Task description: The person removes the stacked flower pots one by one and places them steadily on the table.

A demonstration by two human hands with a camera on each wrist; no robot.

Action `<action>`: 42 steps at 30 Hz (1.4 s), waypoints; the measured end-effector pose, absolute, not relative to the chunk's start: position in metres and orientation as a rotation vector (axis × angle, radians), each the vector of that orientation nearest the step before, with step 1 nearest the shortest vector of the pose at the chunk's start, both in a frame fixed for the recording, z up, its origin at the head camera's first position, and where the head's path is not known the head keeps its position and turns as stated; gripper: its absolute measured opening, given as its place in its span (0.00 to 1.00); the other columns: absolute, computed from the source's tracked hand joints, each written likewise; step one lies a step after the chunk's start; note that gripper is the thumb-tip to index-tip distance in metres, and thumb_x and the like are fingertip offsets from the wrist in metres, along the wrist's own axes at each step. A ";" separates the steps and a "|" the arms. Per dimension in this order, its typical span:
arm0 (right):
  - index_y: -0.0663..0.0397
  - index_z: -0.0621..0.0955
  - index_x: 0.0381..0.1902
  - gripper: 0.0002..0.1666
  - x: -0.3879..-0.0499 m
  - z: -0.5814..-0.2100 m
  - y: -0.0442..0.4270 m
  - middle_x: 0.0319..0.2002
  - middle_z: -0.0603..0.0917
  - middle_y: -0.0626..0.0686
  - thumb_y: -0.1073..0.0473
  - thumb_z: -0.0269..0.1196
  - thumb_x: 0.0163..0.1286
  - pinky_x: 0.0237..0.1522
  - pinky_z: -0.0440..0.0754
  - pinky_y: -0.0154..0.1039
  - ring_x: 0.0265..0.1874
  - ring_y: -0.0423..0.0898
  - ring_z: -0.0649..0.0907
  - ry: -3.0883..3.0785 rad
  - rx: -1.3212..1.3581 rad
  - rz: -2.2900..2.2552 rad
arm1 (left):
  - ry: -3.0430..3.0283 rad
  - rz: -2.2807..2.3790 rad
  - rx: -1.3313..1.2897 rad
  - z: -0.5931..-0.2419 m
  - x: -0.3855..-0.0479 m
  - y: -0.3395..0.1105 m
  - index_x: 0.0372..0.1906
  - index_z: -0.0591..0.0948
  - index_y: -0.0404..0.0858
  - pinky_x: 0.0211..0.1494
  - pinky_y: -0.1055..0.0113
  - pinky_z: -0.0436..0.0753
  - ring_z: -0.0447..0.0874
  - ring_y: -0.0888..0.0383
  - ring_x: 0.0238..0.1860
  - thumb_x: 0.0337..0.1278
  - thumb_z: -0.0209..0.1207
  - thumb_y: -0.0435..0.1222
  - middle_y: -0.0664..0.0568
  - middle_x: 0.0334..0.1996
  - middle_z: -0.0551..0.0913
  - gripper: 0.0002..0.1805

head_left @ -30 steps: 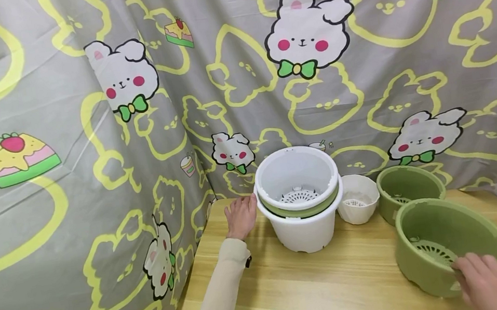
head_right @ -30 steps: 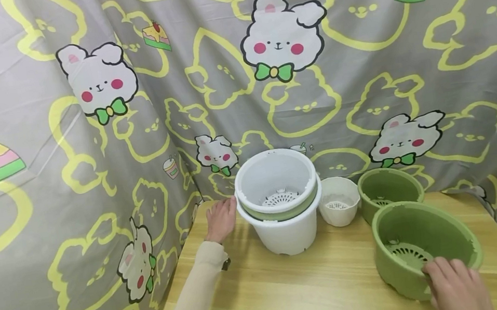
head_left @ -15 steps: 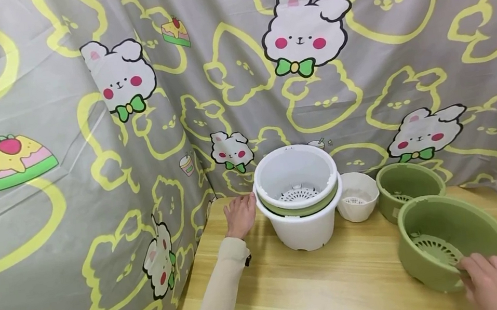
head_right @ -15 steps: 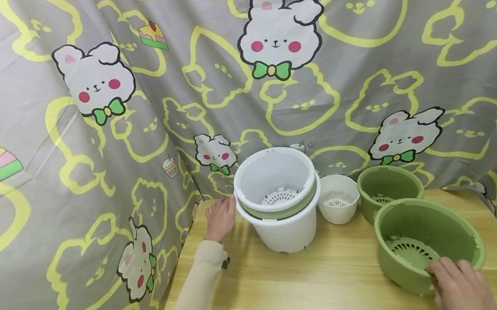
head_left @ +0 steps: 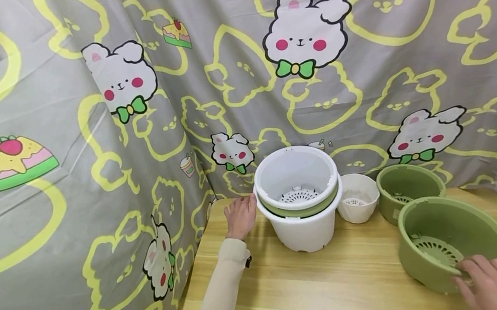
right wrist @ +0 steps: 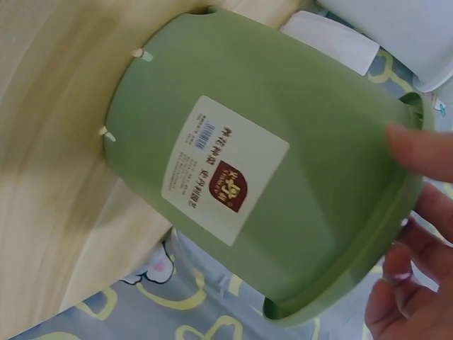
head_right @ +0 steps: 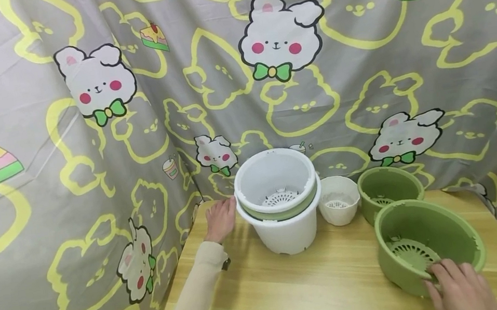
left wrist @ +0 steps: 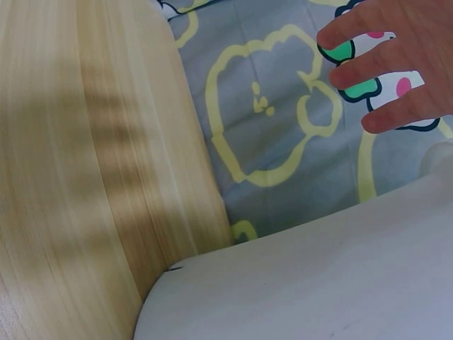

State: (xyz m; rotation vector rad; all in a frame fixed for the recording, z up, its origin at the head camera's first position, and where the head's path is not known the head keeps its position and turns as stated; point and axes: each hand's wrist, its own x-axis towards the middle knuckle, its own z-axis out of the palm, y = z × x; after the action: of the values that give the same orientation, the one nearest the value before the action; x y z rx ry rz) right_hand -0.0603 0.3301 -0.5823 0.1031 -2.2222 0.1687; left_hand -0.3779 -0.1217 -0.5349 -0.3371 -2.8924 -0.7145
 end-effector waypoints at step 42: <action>0.49 0.86 0.46 0.14 -0.169 -0.490 0.173 0.43 0.87 0.47 0.57 0.74 0.64 0.32 0.82 0.38 0.31 0.40 0.84 -2.437 0.329 0.615 | -2.855 -0.709 -0.349 -0.535 -0.377 -0.122 0.66 0.81 0.44 0.73 0.30 0.56 0.70 0.34 0.72 0.81 0.25 0.62 0.40 0.68 0.79 0.41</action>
State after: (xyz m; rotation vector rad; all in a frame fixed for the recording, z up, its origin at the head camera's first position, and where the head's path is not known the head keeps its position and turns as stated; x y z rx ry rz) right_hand -0.1691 0.1728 -0.4898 0.3294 -2.4373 0.6146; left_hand -0.3773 -0.1221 -0.5353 -0.3488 -2.8550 -0.7093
